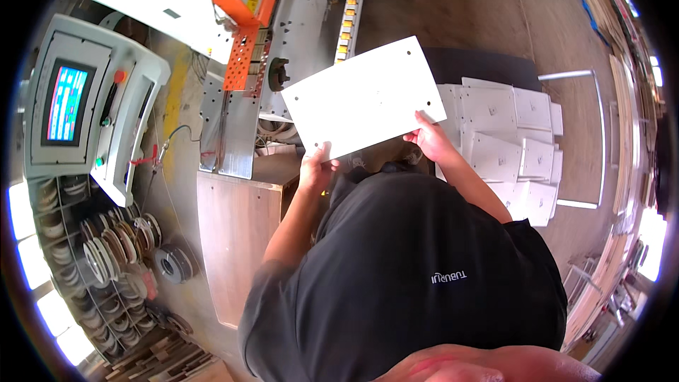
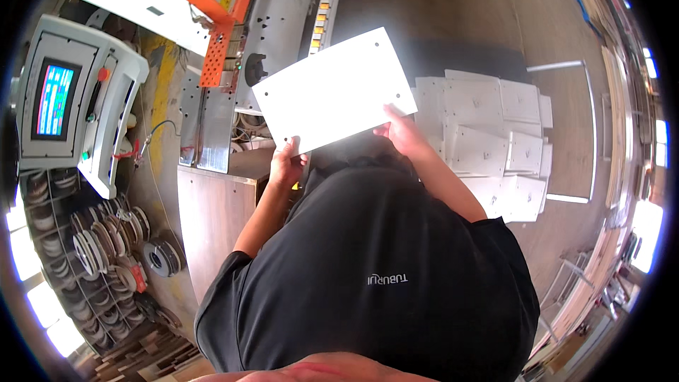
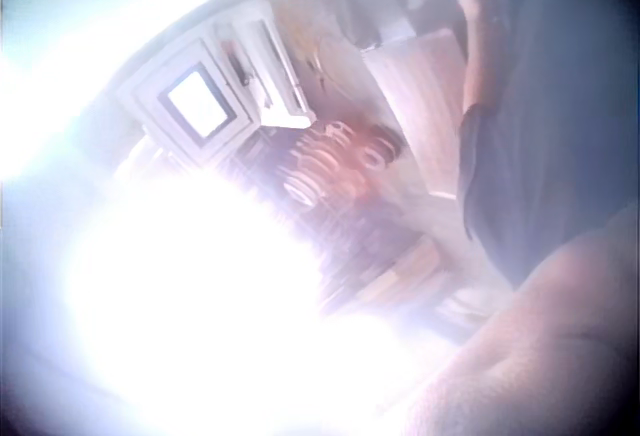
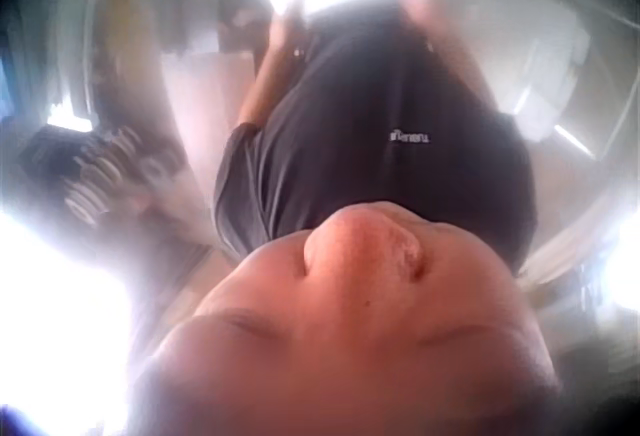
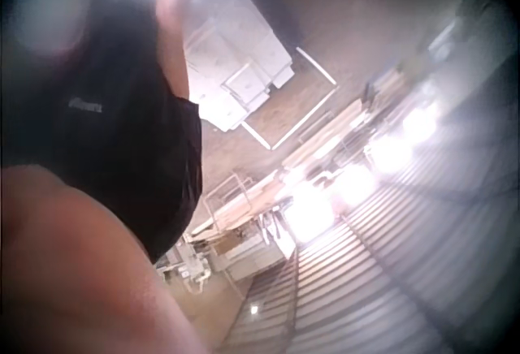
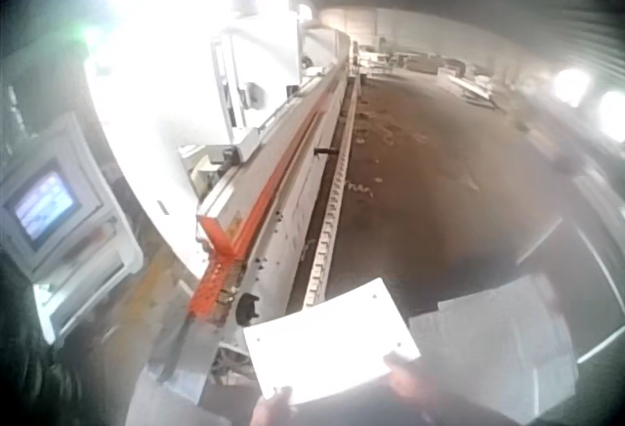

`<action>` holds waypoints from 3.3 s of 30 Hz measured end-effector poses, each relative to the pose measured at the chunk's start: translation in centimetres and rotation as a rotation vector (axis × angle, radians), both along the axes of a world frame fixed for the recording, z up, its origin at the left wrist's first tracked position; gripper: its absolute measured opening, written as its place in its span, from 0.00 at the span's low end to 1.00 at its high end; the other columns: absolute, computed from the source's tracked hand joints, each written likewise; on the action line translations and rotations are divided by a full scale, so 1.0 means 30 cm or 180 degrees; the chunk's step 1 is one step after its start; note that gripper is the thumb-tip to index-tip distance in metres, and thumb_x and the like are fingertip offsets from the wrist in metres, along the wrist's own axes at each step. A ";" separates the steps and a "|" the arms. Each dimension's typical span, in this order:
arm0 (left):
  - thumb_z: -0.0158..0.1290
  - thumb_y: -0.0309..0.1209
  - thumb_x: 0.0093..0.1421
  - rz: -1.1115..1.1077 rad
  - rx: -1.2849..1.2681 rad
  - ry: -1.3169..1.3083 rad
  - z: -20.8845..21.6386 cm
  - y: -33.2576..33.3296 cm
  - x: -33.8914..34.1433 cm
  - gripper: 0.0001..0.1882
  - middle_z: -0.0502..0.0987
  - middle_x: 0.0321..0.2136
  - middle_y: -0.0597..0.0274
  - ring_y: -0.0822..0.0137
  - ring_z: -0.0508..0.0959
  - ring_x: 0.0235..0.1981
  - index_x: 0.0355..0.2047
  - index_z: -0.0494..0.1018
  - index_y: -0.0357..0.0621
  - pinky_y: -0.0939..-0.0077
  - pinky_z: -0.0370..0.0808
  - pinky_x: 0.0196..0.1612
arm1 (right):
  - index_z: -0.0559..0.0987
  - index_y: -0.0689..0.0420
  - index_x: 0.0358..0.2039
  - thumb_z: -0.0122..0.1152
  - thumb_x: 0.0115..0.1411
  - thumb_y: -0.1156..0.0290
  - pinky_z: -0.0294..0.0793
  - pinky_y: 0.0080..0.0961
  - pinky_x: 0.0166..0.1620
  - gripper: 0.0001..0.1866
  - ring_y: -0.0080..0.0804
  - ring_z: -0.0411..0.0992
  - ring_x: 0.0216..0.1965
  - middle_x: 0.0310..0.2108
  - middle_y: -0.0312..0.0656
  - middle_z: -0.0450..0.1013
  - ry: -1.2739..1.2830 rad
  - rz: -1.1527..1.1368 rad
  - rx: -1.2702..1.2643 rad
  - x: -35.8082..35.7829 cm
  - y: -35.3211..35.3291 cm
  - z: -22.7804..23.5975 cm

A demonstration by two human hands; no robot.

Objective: The person repeatedly picks up white rectangular panels from a pile on the floor, places them onto a roller conveyor, and then stacks them onto a growing pile on the floor. The person handles the panels one at a time, moving them between the conveyor and the floor stack.

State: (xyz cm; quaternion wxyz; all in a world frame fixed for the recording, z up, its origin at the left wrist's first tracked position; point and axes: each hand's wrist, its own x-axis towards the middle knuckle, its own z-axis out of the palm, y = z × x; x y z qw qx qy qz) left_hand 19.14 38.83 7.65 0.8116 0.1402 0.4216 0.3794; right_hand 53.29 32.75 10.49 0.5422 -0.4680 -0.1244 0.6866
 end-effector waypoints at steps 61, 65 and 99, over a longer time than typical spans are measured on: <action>0.53 0.51 0.66 -0.1987 0.2548 0.5660 -0.229 0.489 0.445 0.36 0.70 0.56 0.39 0.43 0.73 0.55 0.61 0.61 0.33 0.52 0.72 0.56 | 0.79 0.61 0.48 0.63 0.62 0.49 0.77 0.28 0.32 0.27 0.29 0.77 0.35 0.37 0.40 0.79 -0.1577 -0.1455 -0.2880 0.619 -1.077 -1.017; 0.52 0.49 0.67 -0.1950 0.2331 0.5750 -0.187 0.424 0.492 0.34 0.70 0.55 0.38 0.42 0.73 0.55 0.61 0.61 0.33 0.50 0.71 0.54 | 0.75 0.63 0.53 0.66 0.58 0.46 0.80 0.27 0.34 0.35 0.31 0.77 0.35 0.37 0.44 0.78 -0.1745 -0.1820 -0.3672 0.783 -1.040 -1.158; 0.50 0.49 0.67 -0.1930 0.2587 0.6056 -0.185 0.426 0.527 0.31 0.71 0.54 0.40 0.41 0.74 0.54 0.59 0.62 0.36 0.49 0.70 0.56 | 0.78 0.55 0.52 0.75 0.55 0.54 0.71 0.33 0.43 0.29 0.32 0.75 0.44 0.45 0.34 0.78 0.0223 -0.3878 -0.2868 0.594 -0.920 -0.961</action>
